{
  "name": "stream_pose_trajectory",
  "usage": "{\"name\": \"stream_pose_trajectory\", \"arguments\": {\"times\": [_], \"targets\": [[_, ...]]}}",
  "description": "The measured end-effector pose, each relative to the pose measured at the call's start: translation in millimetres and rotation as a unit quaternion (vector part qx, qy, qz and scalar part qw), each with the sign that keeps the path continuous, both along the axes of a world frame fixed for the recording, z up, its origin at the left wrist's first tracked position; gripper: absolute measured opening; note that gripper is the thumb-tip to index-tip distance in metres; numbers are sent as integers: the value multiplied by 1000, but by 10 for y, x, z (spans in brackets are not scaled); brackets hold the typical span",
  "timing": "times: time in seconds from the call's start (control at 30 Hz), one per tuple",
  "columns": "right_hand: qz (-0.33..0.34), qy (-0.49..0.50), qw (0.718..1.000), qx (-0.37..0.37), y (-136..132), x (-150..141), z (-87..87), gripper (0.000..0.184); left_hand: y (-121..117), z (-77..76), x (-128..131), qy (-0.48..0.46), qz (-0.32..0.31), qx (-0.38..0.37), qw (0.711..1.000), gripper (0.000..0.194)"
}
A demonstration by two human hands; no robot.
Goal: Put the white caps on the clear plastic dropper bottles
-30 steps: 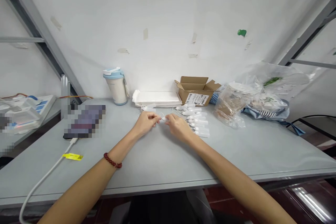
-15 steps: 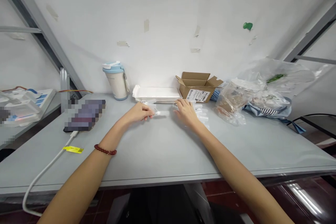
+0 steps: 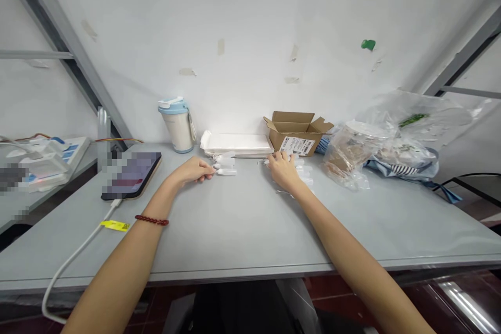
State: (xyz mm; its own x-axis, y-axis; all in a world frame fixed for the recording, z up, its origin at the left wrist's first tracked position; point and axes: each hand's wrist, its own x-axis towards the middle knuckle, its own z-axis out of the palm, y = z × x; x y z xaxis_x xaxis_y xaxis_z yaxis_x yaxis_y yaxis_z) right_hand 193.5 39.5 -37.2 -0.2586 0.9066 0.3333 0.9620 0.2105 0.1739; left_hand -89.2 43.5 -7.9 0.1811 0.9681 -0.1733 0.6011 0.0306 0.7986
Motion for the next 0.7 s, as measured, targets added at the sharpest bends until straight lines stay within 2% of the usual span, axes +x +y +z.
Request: {"name": "stream_pose_trajectory", "arguments": {"times": [0.07, 0.17, 0.27, 0.37, 0.53, 0.63, 0.7], "targets": [[-3, -8, 1000, -4, 14, -9, 0, 36, 13, -16, 8, 39, 9, 28, 999, 25], [-5, -17, 1000, -19, 17, -23, -5, 42, 52, -52, 32, 122, 50, 114, 985, 28], [-4, -25, 999, -29, 12, -26, -12, 45, 68, -80, 107, 144, 96, 190, 966, 27], [0, -33, 999, -29, 6, -26, -1, 46, 35, -78, 213, 129, 69, 231, 962, 25], [9, -22, 1000, -13, -28, -56, 66, 47, -41, -62, 322, 127, -16, 197, 972, 21], [23, -1, 1000, -8, -57, -81, 98, 44, -63, -62, 346, 95, -16, 181, 979, 23], [36, 24, 999, -2, -73, -96, 105, 41, -70, -63, 362, 38, -3, 147, 988, 24]]}}
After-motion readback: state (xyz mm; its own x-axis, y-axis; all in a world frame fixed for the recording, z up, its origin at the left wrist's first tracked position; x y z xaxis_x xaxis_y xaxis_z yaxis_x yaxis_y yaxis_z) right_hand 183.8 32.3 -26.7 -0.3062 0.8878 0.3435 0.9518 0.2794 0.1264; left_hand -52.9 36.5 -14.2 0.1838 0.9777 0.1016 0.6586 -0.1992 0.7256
